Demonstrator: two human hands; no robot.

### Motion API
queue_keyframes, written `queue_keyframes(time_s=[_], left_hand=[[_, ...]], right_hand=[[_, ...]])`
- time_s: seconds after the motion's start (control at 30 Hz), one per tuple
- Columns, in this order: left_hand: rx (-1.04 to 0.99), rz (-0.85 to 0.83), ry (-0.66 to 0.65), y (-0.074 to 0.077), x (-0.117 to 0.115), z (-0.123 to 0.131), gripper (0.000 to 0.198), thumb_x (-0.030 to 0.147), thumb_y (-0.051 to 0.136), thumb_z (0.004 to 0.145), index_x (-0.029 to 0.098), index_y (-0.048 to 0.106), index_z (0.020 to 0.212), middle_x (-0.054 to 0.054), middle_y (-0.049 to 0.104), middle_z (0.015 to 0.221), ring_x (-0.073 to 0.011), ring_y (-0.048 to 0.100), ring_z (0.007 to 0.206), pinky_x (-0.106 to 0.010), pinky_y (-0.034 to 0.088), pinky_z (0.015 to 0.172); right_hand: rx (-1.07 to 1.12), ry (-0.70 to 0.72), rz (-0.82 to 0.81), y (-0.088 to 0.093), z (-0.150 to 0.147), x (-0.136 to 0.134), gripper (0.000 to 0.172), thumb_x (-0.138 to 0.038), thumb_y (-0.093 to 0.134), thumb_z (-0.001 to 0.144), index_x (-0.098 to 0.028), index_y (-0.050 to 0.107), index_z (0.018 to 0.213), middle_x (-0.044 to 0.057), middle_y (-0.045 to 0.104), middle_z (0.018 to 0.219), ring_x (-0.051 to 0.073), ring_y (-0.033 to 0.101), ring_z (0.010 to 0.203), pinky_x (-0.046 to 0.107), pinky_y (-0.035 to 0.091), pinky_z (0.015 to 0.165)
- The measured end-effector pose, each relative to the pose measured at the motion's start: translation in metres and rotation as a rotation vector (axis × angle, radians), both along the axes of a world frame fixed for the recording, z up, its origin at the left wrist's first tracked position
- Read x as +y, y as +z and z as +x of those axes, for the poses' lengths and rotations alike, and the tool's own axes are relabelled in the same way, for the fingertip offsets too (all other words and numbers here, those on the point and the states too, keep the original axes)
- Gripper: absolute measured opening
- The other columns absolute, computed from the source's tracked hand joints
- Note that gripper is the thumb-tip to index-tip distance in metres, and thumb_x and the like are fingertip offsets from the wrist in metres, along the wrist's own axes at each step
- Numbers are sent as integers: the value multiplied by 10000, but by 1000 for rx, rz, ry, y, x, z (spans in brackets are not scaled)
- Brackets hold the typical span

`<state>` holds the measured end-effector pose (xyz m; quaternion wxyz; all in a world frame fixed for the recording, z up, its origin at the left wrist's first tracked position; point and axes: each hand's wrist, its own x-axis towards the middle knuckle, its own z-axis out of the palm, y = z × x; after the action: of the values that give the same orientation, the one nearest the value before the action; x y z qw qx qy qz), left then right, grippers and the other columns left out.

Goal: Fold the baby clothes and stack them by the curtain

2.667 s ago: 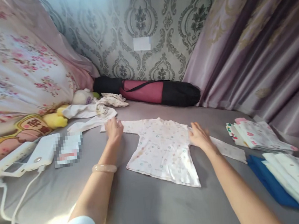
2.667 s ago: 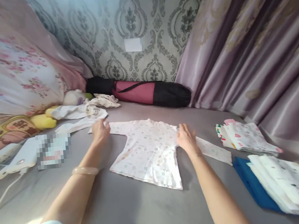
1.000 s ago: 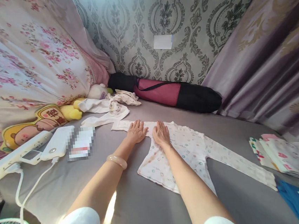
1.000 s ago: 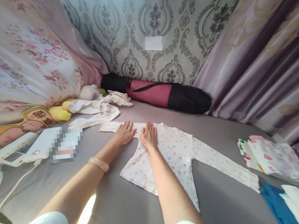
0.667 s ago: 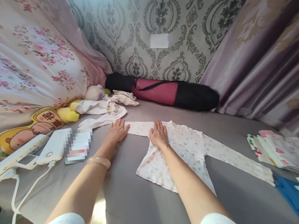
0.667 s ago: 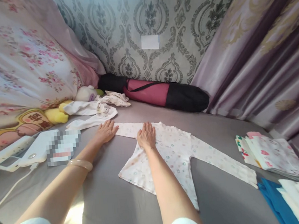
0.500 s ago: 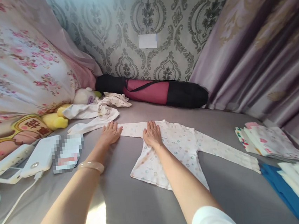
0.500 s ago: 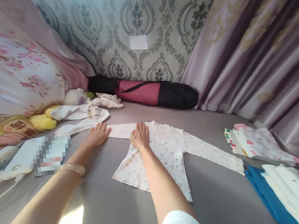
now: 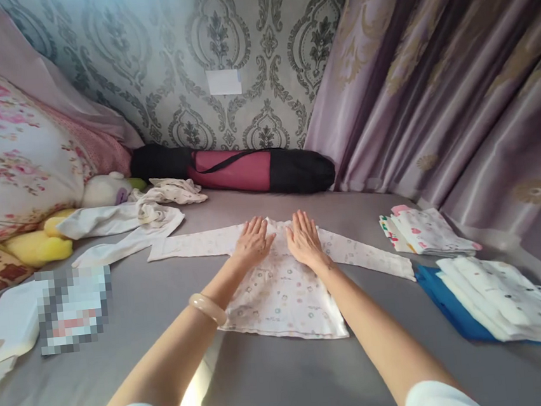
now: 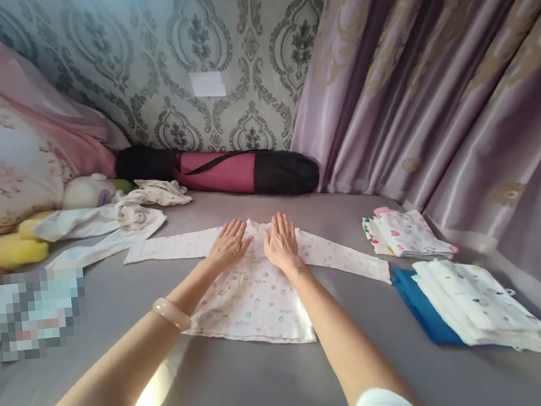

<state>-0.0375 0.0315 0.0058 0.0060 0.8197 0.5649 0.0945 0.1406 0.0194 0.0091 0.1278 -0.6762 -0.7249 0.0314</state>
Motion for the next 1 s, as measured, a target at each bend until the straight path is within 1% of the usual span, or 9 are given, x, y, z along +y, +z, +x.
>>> queue_keyframes(time_s=[0.1,0.17,0.23,0.33,0.47,0.6,0.73,0.87,1.0], left_hand=[[26,-98,114,-22,4,9,682,465,170,1000,26,290,1508,-185,262,1584,-292,192,1484,-441,142,1206],[45,-143,132,-29,10,7,694,474,167,998,19,275,1511,-191,237,1591,-310,183,1484,-460,166,1196],[52,-148,117,-29,14,3,700,483,162,997,24,265,1514,-190,224,1594,-316,174,1485,-469,173,1189],[70,-198,100,-19,11,-1,705,486,180,997,10,266,1509,-208,221,1590,-324,173,1483,-473,181,1184],[65,-132,21,-9,-25,-9,729,519,201,990,15,265,1512,-205,212,1591,-308,145,1491,-465,150,1199],[35,-129,-113,-20,-67,-22,731,557,185,984,67,291,1516,-162,225,1597,-281,164,1490,-451,157,1209],[19,-141,-131,-24,-75,-28,700,543,199,990,90,309,1512,-168,241,1591,-297,190,1482,-489,195,1196],[45,-204,-146,-10,-82,-32,727,568,179,988,80,308,1511,-178,237,1588,-304,191,1479,-478,229,1184],[25,-32,-222,-5,-115,-42,734,580,183,989,103,223,1545,-145,219,1602,-271,153,1491,-443,158,1215]], right_hand=[[-54,-30,-100,-19,12,-2,656,-416,200,1011,-23,226,1535,153,176,1615,250,118,1499,393,82,1206],[-55,-41,-137,-27,15,0,665,-423,212,1009,-17,221,1535,157,189,1612,251,132,1496,384,94,1204],[-38,-40,-142,-25,16,3,669,-430,217,1005,-28,208,1540,152,171,1617,247,110,1500,388,80,1206],[49,-29,-223,-8,20,2,665,-432,181,1002,-52,190,1549,138,136,1625,225,100,1503,382,97,1206],[124,1,-151,10,25,-26,701,-463,121,1000,-31,170,1550,139,103,1629,228,76,1505,378,104,1211],[-2,96,-56,-8,25,-66,698,-461,155,1001,-13,244,1530,153,164,1615,243,100,1503,390,91,1217],[-86,124,-104,-25,27,-79,682,-435,199,1001,7,278,1514,171,205,1601,260,147,1495,410,109,1218],[-50,143,-151,-9,28,-86,684,-440,171,1005,-3,249,1525,165,179,1607,256,141,1496,428,152,1217],[-23,254,19,-1,29,-117,679,-464,166,1010,-64,166,1559,128,115,1623,239,80,1504,447,153,1222]])
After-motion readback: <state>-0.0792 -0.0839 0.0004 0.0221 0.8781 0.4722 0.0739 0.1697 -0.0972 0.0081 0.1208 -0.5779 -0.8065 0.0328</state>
